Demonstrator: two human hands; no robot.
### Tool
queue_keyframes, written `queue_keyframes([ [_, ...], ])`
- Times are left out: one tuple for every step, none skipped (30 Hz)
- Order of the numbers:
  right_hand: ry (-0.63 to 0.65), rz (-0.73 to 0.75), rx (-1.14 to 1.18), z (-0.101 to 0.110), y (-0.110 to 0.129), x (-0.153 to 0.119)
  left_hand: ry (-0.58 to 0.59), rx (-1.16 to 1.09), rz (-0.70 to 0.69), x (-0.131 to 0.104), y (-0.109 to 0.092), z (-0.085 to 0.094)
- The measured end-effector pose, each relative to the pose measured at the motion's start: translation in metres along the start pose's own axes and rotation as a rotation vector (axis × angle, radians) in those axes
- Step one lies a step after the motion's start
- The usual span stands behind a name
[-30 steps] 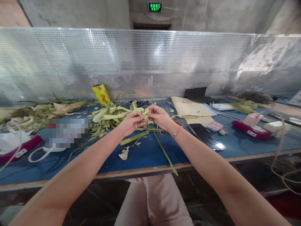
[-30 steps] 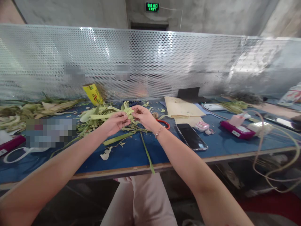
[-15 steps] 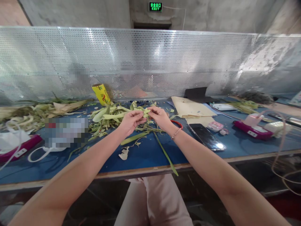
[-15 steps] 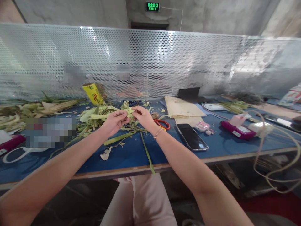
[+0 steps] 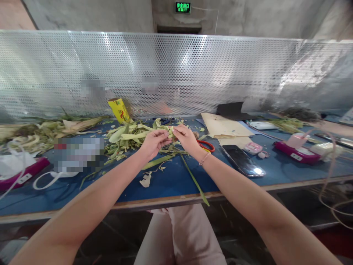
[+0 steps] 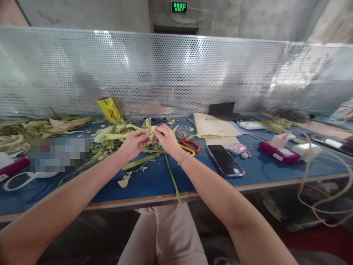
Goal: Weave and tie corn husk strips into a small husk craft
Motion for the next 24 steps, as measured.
queue_keyframes([
  [0.006,-0.025,0.029,-0.001,-0.003,0.001,0.006,0.007,0.007,0.000,0.000,0.000],
  [0.014,-0.051,0.066,-0.001,-0.005,0.001,0.012,0.015,0.013,0.000,0.000,-0.001],
  [0.022,-0.075,0.108,-0.002,-0.008,0.001,0.017,0.025,0.016,-0.001,0.001,-0.001],
  [0.027,-0.096,0.153,-0.003,-0.010,0.002,0.019,0.033,0.016,-0.001,0.001,-0.001],
  [0.032,-0.115,0.198,-0.004,-0.012,0.002,0.020,0.040,0.015,0.000,0.001,-0.001],
  [0.036,-0.132,0.239,-0.005,-0.013,0.002,0.020,0.045,0.011,0.000,0.001,-0.001],
  [0.035,-0.149,0.273,-0.005,-0.014,0.002,0.020,0.050,0.008,0.000,0.001,-0.001],
  [0.030,-0.164,0.295,-0.006,-0.015,0.002,0.021,0.057,0.005,-0.001,0.001,-0.001],
  [0.024,-0.180,0.304,-0.006,-0.016,0.002,0.024,0.065,0.004,-0.001,0.001,-0.002],
  [0.019,-0.192,0.298,-0.006,-0.016,0.003,0.026,0.075,0.004,-0.001,0.002,-0.002],
  [0.014,-0.197,0.278,-0.005,-0.016,0.003,0.027,0.088,0.005,-0.001,0.002,-0.003],
  [0.012,-0.191,0.242,-0.005,-0.015,0.003,0.026,0.102,0.005,-0.001,0.003,-0.003],
  [0.010,-0.175,0.197,-0.005,-0.015,0.003,0.023,0.117,0.005,-0.001,0.004,-0.004],
  [0.007,-0.152,0.148,-0.004,-0.014,0.003,0.018,0.132,0.000,-0.001,0.006,-0.004],
  [0.001,-0.128,0.102,-0.004,-0.013,0.003,0.014,0.148,-0.010,0.000,0.007,-0.003],
  [-0.007,-0.106,0.066,-0.004,-0.012,0.002,0.013,0.166,-0.026,0.000,0.008,-0.003],
  [-0.015,-0.093,0.043,-0.004,-0.011,0.002,0.014,0.185,-0.047,0.000,0.009,-0.003],
  [-0.024,-0.083,0.034,-0.003,-0.010,0.002,0.019,0.208,-0.068,0.001,0.010,-0.002],
  [-0.033,-0.075,0.034,-0.003,-0.010,0.002,0.025,0.229,-0.087,0.001,0.010,-0.002],
  [-0.040,-0.070,0.039,-0.003,-0.009,0.002,0.031,0.246,-0.101,0.001,0.011,-0.002],
  [-0.044,-0.070,0.051,-0.002,-0.008,0.002,0.033,0.255,-0.110,0.001,0.011,-0.002],
  [-0.041,-0.078,0.076,-0.002,-0.009,0.002,0.031,0.257,-0.113,0.002,0.011,-0.002],
  [-0.030,-0.095,0.117,-0.002,-0.009,0.002,0.029,0.257,-0.112,0.002,0.012,-0.002],
  [-0.010,-0.120,0.178,-0.003,-0.011,0.003,0.025,0.259,-0.110,0.002,0.012,-0.003],
])
Point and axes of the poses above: each hand's wrist, its own x-axis towards the middle knuckle, its own z-axis out of the back of the hand, y = z × x, the point moved 3 cm from there along x, towards the middle knuckle, and after that the axes turned 2 degrees about y, right-handed, at the moved point
